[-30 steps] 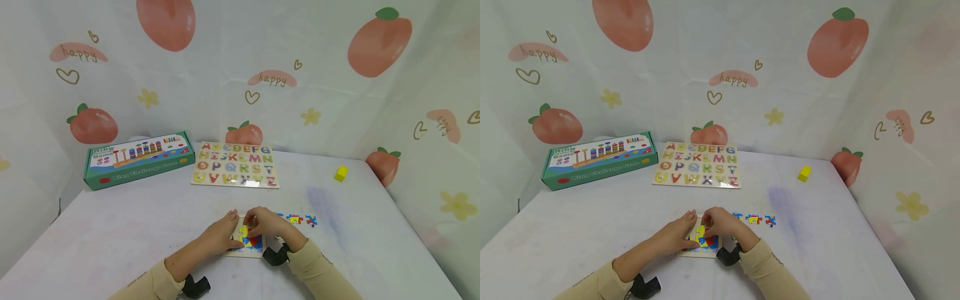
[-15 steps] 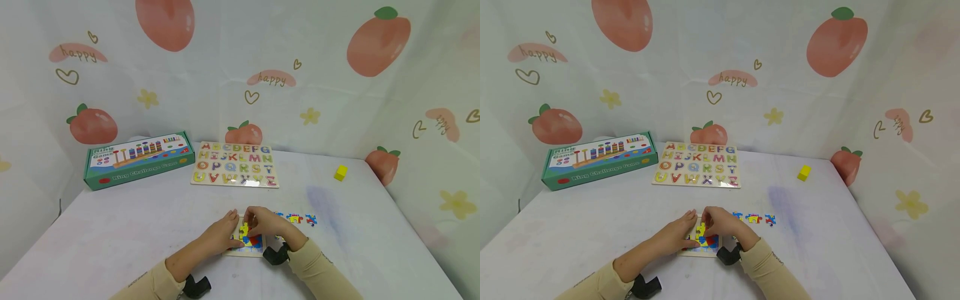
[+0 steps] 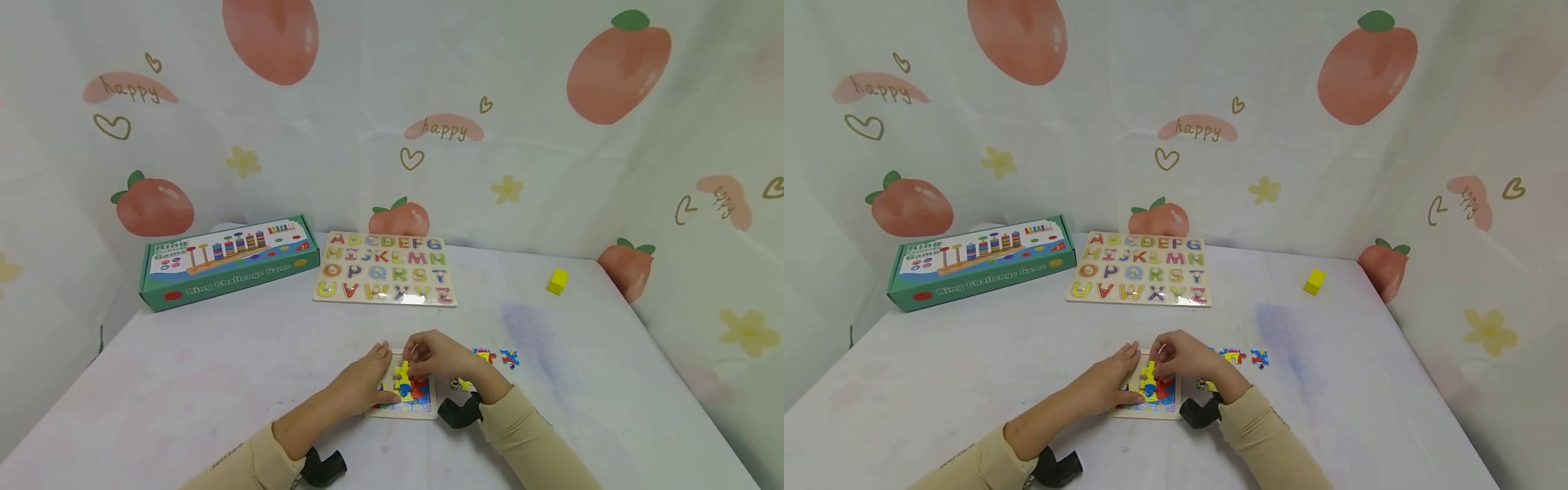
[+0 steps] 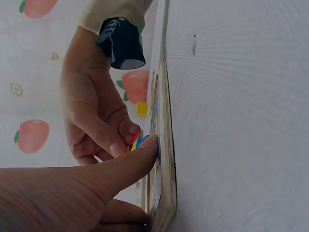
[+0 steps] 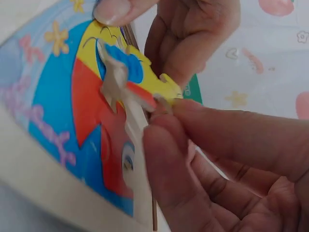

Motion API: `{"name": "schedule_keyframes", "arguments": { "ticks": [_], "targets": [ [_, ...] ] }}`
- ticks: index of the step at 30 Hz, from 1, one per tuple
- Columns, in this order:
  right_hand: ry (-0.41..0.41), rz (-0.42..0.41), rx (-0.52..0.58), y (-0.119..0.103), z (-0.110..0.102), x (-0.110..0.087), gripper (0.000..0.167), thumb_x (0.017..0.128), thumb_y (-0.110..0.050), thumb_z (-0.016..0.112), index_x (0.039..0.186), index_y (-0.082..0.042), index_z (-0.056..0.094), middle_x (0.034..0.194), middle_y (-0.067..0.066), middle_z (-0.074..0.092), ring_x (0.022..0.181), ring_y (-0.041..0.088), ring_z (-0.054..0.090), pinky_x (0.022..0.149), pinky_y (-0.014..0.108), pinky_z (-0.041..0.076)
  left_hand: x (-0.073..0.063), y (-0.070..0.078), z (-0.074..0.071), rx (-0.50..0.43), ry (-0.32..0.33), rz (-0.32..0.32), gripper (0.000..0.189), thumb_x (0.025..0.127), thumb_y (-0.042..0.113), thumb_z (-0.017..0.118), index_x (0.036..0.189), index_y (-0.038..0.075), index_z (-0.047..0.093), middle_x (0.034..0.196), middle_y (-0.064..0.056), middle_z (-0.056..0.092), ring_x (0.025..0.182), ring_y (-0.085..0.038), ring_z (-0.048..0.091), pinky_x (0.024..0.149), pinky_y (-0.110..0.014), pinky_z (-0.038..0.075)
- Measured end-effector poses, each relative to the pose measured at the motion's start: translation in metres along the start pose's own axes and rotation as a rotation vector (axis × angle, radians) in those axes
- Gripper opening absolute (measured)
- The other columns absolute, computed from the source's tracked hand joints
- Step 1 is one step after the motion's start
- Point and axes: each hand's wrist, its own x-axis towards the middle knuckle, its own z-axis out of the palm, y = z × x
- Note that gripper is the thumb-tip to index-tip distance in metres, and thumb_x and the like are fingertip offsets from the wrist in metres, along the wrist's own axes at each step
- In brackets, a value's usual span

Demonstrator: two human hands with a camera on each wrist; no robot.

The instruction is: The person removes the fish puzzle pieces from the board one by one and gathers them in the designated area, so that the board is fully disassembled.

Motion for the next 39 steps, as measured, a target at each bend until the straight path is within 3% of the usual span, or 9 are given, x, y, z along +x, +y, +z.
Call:
{"name": "schedule_keyframes", "arguments": {
  "ticks": [7,20,39],
  "targets": [
    [0.019,0.018,0.061,0.006,-0.012,-0.01,0.017,0.084,-0.008,0.067,0.096,0.001,0.06,0.078,0.005,0.062,0.067,0.014,0.061,0.069,0.03,0.058,0.002,0.0,0.001,0.016,0.004,0.002,0.081,0.078,0.037,0.073,0.137,-0.007,0.039,0.149,-0.019,0.032,0.14,-0.032,0.027,0.109,-0.046,0.033],
    [0.088,0.032,0.073,0.024,-0.034,-0.039,0.018,0.086,-0.01,0.065,0.099,0.003,0.06,0.08,0.007,0.062,0.07,0.016,0.061,0.071,0.033,0.058,0.0,0.001,0.002,0.009,0.027,0.011,0.08,0.078,0.033,0.074,0.137,-0.008,0.04,0.149,-0.02,0.032,0.14,-0.032,0.027,0.11,-0.046,0.032],
    [0.137,0.034,0.116,0.049,-0.054,-0.079,0.024,0.086,-0.009,0.065,0.102,0.008,0.058,0.08,0.005,0.061,0.071,0.015,0.063,0.068,0.029,0.057,-0.002,0.003,0.002,-0.007,0.033,0.006,0.08,0.077,0.032,0.075,0.137,-0.007,0.039,0.149,-0.02,0.032,0.141,-0.032,0.026,0.11,-0.046,0.031]
  ]
}}
